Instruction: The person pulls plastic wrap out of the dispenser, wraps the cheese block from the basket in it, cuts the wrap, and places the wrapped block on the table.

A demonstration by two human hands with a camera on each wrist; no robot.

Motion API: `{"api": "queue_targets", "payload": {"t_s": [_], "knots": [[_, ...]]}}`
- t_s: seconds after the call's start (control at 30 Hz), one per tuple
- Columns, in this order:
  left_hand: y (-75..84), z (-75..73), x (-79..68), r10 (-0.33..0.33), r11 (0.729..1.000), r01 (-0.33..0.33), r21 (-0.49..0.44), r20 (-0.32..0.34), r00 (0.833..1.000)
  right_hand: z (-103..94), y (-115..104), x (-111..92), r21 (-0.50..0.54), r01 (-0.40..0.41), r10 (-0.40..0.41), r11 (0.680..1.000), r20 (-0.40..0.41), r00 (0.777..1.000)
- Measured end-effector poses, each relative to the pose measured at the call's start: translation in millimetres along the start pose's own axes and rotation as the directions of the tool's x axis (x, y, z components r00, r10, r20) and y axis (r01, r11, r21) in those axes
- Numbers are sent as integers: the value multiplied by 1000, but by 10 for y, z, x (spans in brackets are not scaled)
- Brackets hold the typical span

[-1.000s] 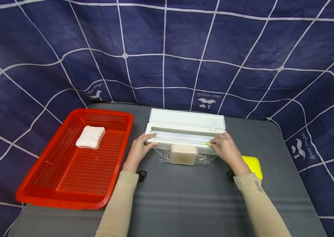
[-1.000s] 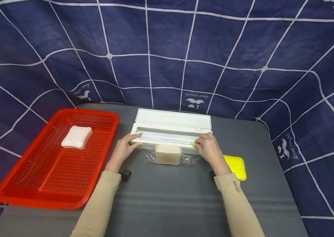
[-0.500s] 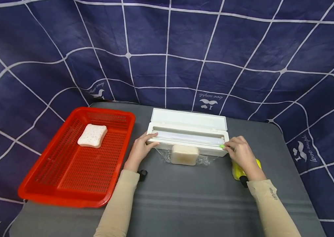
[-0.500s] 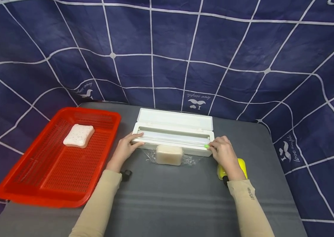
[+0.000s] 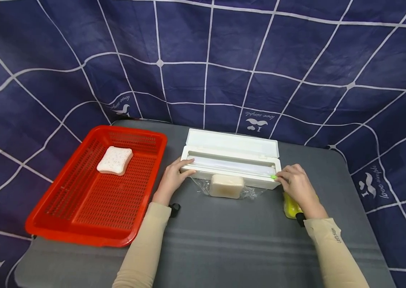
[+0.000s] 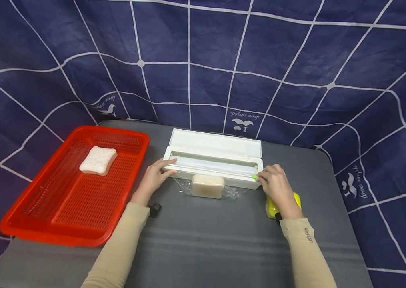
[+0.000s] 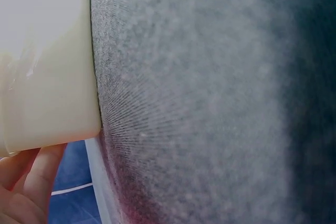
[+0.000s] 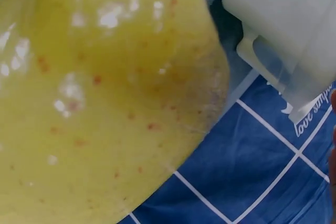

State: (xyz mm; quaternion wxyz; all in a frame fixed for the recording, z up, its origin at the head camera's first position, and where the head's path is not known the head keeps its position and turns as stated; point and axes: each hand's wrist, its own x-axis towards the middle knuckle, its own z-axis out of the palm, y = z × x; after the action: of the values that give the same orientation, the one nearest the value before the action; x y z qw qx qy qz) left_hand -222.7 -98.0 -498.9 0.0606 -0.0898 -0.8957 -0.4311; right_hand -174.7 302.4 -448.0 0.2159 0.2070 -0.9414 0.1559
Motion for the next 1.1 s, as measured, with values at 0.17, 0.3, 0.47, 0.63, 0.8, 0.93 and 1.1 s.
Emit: {"api": "queue_targets", "payload": {"t_s": [0.17, 0.3, 0.47, 0.63, 0.8, 0.93, 1.1], "knots": [[12, 8, 17, 4, 1000, -4, 4, -2, 1000, -4, 11, -46, -22, -5, 4, 1000, -50, 999], [26, -11, 29, 10, 1000, -10, 8, 4, 1000, -23, 35, -86, -46, -10, 6, 999, -102, 995], [30, -41, 16, 9, 1000, -9, 13, 5, 1000, -26, -11, -90, -53, -70, 66, 996, -69, 995], [50, -20, -32, -9, 1000, 9, 8, 42, 999, 28, -158, -145, -42, -188, 185, 981, -70, 980], [108, -5, -97, -11, 1000, 11, 8, 16, 1000, 155, -320, -122, -27, -181, 176, 983, -121, 977], [195, 4, -185, -1, 1000, 1, 22, -13, 1000, 232, -373, -101, -69, -156, 144, 985, -145, 979], [301, 6, -310, 69, 995, -64, 76, -69, 995, 281, -371, -139, -87, -117, 96, 989, -214, 972]]}}
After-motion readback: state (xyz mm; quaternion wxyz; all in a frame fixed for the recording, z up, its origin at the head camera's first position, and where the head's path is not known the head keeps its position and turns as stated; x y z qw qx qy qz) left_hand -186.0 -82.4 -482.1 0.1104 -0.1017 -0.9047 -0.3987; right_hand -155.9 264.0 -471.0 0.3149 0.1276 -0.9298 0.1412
